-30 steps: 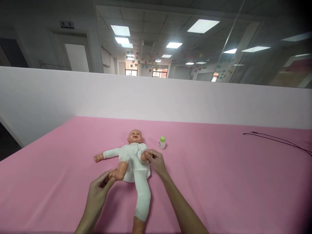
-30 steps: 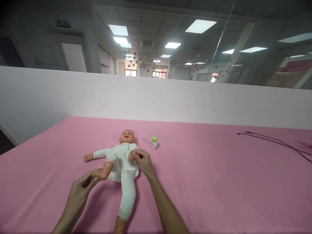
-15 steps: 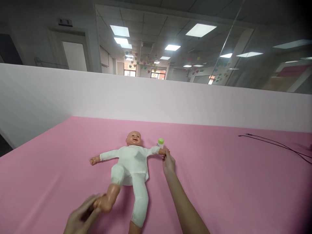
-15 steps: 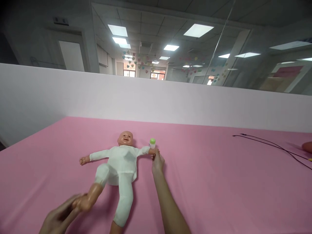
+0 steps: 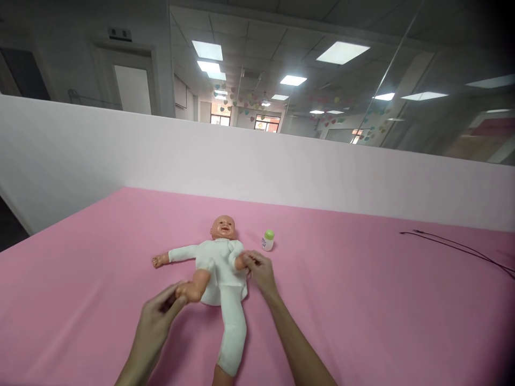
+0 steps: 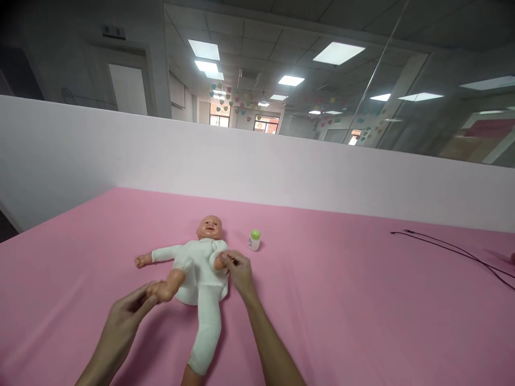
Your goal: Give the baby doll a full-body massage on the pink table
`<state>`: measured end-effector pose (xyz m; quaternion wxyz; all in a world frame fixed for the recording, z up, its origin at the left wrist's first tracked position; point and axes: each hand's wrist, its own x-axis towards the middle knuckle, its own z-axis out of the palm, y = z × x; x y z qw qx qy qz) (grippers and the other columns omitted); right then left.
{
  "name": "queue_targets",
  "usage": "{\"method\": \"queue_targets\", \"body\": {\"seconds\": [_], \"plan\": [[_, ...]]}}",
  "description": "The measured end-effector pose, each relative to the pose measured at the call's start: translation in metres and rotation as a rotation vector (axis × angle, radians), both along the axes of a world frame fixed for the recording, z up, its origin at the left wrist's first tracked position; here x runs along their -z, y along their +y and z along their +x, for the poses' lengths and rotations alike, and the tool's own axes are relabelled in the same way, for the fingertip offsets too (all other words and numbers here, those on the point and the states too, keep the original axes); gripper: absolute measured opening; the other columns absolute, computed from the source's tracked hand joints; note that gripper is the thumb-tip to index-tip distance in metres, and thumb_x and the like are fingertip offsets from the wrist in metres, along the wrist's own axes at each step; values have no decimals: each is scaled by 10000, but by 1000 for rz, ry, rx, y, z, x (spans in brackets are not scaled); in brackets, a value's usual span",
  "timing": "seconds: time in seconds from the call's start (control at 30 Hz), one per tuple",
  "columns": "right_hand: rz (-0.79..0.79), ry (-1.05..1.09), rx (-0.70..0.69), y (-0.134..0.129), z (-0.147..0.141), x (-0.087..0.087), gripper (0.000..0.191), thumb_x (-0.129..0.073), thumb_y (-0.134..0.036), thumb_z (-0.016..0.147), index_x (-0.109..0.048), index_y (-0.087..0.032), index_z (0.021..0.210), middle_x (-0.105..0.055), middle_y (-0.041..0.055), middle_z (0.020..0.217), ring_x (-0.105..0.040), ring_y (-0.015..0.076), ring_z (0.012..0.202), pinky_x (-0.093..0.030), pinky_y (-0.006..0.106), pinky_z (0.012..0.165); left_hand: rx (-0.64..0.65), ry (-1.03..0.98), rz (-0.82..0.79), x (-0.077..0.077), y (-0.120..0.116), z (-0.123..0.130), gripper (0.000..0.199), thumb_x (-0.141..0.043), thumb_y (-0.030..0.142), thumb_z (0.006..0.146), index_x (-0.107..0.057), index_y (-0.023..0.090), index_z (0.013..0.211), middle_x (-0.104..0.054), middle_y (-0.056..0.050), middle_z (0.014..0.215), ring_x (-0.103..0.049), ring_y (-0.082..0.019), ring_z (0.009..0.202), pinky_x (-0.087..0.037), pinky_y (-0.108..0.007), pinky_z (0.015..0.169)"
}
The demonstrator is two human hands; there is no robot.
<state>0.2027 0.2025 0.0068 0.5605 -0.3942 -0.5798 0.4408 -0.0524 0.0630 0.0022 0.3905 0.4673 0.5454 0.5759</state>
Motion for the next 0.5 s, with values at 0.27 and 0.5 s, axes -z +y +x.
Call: {"method": "queue_targets", "body": {"seconds": [0.27, 0.5], "plan": [[52, -116, -112, -3, -12, 6, 349, -754, -530, 840, -803, -184, 843, -681, 39, 775, -538, 123, 555, -413, 240, 484, 112, -92, 88, 2, 66, 21, 509, -785, 530, 788, -782, 153, 1130, -755, -132, 1203, -676, -335, 1176, -513, -435, 1044], [-193, 424, 466, 41, 43, 23, 473, -862, -591, 635, -722, -143, 695, -541, -37, 553, -444, 105, 530, -383, 245, 497, 98, 127, -29, 12, -45, -11, 419, -778, 602, 758, -829, 236, 956, -769, -75, 968, -714, -300, 928, -582, -322, 809]]}}
